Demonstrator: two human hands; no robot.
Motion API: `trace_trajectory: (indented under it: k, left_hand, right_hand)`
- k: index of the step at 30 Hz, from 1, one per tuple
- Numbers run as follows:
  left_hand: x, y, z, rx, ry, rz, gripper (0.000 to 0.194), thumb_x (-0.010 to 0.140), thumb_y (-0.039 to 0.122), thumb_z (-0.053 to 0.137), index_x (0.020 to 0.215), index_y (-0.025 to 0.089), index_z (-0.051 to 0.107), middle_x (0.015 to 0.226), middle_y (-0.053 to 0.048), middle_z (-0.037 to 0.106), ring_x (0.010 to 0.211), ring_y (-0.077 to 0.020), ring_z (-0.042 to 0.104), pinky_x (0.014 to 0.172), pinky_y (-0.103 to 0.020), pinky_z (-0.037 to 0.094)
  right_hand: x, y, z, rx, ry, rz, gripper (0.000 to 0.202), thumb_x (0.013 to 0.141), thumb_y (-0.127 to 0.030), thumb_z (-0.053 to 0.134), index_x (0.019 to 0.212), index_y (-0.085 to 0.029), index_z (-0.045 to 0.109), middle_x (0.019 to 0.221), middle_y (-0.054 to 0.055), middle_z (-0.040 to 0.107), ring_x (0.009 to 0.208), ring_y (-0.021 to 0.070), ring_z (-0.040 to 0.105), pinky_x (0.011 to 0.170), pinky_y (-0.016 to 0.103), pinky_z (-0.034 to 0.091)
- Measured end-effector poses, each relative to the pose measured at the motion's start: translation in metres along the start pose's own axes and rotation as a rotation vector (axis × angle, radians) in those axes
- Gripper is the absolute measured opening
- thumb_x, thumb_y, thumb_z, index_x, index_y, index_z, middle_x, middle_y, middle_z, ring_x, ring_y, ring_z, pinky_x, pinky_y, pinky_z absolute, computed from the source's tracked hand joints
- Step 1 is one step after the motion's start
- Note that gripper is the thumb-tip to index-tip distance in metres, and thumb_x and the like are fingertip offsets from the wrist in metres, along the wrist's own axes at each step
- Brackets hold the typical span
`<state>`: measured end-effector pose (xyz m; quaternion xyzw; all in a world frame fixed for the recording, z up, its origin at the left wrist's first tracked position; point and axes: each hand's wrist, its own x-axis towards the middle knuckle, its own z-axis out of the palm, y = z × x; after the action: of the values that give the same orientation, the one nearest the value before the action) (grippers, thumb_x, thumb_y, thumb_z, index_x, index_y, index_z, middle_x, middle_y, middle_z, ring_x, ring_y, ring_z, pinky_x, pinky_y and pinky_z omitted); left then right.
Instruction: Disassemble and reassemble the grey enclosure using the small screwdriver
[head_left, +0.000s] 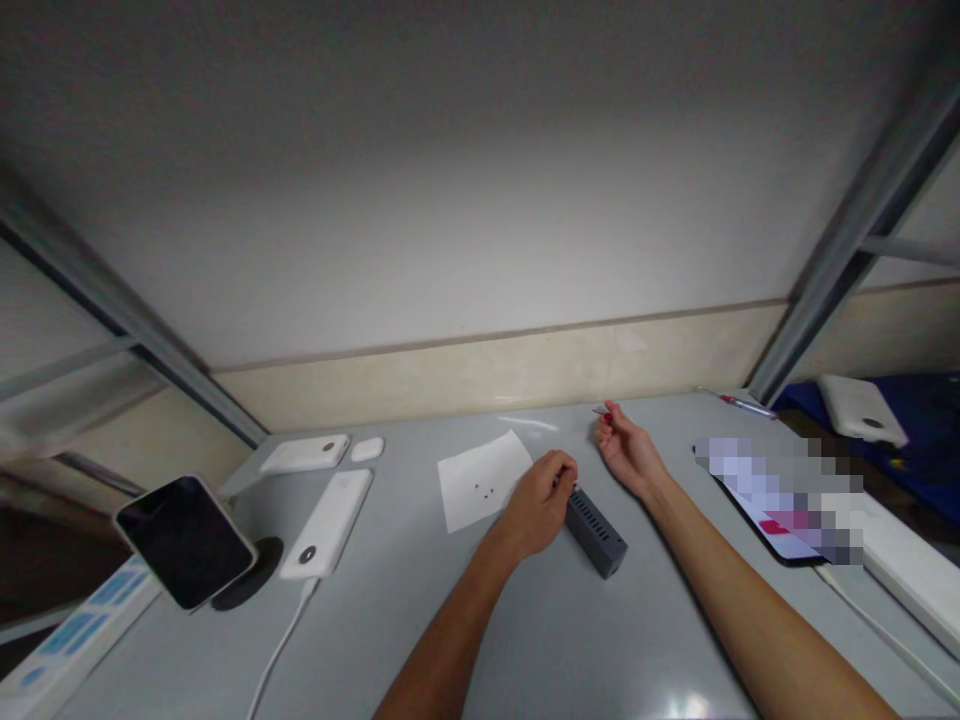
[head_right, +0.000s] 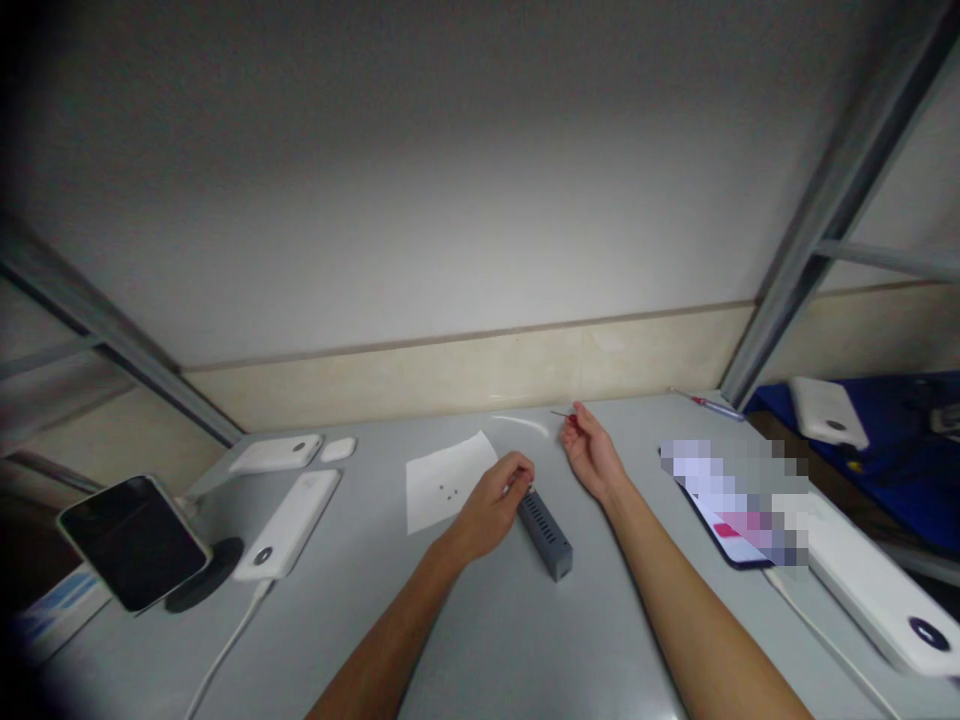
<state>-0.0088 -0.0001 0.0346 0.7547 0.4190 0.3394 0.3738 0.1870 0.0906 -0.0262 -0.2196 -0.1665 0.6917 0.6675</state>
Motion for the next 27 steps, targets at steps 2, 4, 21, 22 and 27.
trace_trajectory:
  k: [2,4,21,22,27]
  left_hand:
    - [0.001,-0.004,0.000,-0.038,0.017,-0.022,0.019,0.102,0.028,0.041,0.087,0.021,0.050,0.083,0.001,0.054,0.082,-0.0173,0.051,0.078,-0.029,0.041]
    - [0.002,-0.008,0.001,-0.068,0.033,-0.051,0.019,0.101,0.029,0.042,0.086,0.021,0.051,0.082,0.001,0.054,0.081,-0.0168,0.051,0.077,-0.028,0.041]
    - [-0.006,-0.066,-0.092,0.567,0.264,-0.123,0.018,0.087,0.008,0.055,0.084,0.019,0.069,0.098,-0.008,0.069,0.103,-0.0262,0.057,0.098,-0.041,0.043]
    - [-0.008,-0.070,-0.097,0.562,0.250,-0.123,0.019,0.085,0.007,0.057,0.081,0.019,0.070,0.097,-0.008,0.070,0.102,-0.0259,0.057,0.098,-0.040,0.043]
    - [-0.014,-0.082,-0.108,0.521,0.182,-0.128,0.023,0.076,0.004,0.058,0.069,0.018,0.074,0.085,-0.005,0.071,0.094,-0.0232,0.058,0.101,-0.041,0.042]
  right_hand:
    - [0.000,0.000,-0.001,0.003,0.005,0.004,0.021,0.078,-0.018,0.085,0.094,-0.020,0.071,0.073,-0.003,0.064,0.057,0.0075,0.055,0.050,0.017,0.052]
    - [0.001,-0.001,-0.002,0.006,0.009,0.005,0.022,0.078,-0.018,0.085,0.094,-0.020,0.070,0.073,-0.003,0.064,0.058,0.0071,0.055,0.051,0.017,0.052]
    - [0.001,-0.004,-0.003,0.056,0.023,-0.015,0.025,0.076,-0.019,0.088,0.092,-0.019,0.069,0.070,-0.004,0.062,0.057,0.0057,0.054,0.052,0.014,0.051]
    - [0.001,-0.004,-0.004,0.055,0.023,-0.017,0.025,0.075,-0.018,0.089,0.091,-0.019,0.069,0.070,-0.004,0.062,0.057,0.0055,0.054,0.052,0.014,0.051]
    - [0.003,-0.003,-0.005,0.054,0.031,-0.016,0.024,0.075,-0.018,0.089,0.088,-0.018,0.069,0.071,-0.004,0.063,0.056,0.0056,0.054,0.050,0.014,0.050]
